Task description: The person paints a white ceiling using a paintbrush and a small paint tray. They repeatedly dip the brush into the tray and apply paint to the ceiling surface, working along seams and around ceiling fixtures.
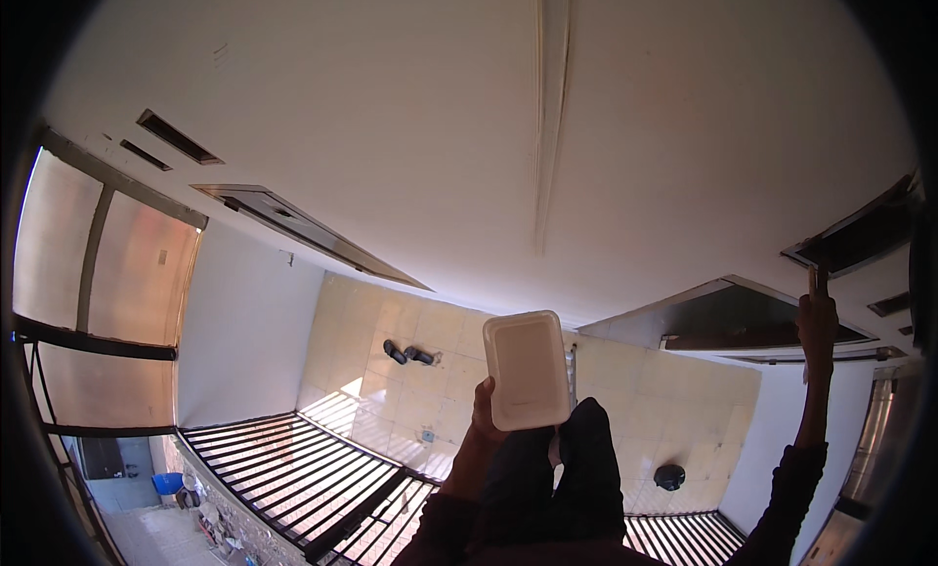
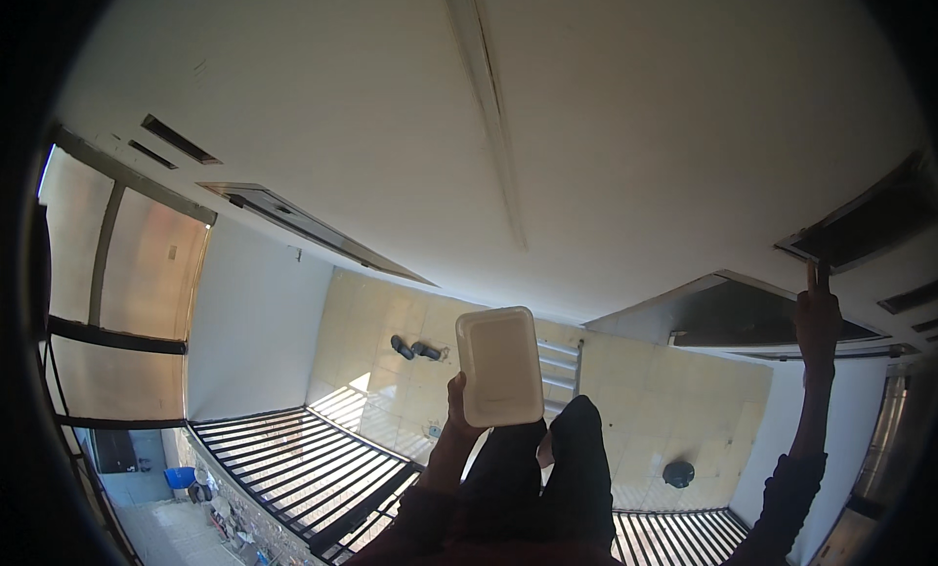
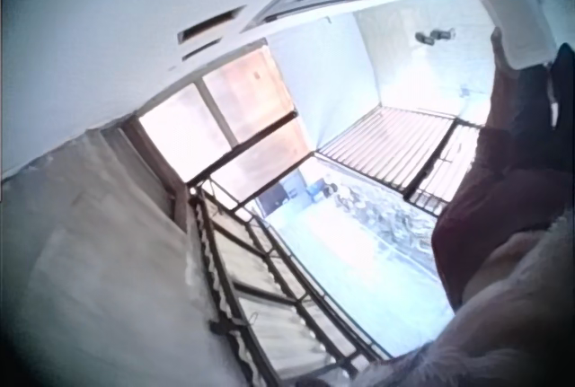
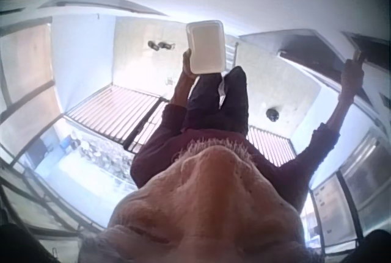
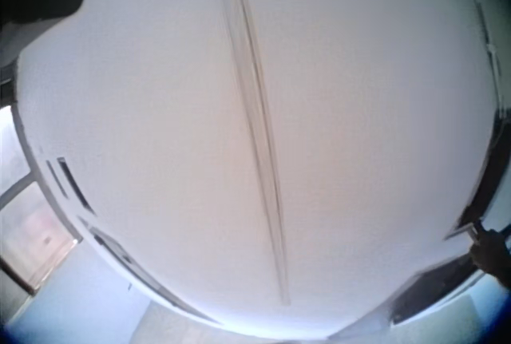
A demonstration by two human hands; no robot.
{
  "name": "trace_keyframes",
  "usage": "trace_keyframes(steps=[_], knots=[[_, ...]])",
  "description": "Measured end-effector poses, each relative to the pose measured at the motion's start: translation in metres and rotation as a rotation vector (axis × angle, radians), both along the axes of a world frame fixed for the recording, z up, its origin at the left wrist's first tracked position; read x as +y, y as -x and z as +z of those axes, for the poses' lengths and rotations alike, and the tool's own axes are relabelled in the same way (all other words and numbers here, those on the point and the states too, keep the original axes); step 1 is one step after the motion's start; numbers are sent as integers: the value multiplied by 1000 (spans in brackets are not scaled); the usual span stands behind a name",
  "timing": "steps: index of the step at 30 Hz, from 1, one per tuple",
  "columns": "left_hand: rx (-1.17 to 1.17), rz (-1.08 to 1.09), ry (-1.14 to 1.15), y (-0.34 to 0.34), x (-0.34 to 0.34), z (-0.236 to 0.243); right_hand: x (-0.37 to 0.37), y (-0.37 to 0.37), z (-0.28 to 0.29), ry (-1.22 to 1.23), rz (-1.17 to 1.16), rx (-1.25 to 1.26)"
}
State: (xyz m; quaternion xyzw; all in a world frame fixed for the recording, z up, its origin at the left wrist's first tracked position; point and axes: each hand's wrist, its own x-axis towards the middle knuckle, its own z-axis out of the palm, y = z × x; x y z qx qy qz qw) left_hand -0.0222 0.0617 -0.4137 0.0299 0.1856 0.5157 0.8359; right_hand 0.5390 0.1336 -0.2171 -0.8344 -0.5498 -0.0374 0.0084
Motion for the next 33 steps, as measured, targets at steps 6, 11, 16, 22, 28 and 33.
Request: trace_keyframes(steps=[6, 11, 16, 22, 28, 33], knots=[[16, -13, -64, -14, 8, -37, 8, 11, 10, -44, -262, 153], [-60, -60, -123, -30, 20, -59, 2, -4, -4, -205, -243, 190], [-175, -122, -127, -39, 22, -98, 3, -27, -14, -233, -245, 228], [-144, -124, -134, -47, 17, -134, 7, -5, 13, -204, 72, 21], [-224, -150, -202, -54, 21, -123, 6, 43, 30, -173, 157, -2], [-177, -126, -173, -46, 9, -147, 13, 16, 18, -216, 315, -176]])
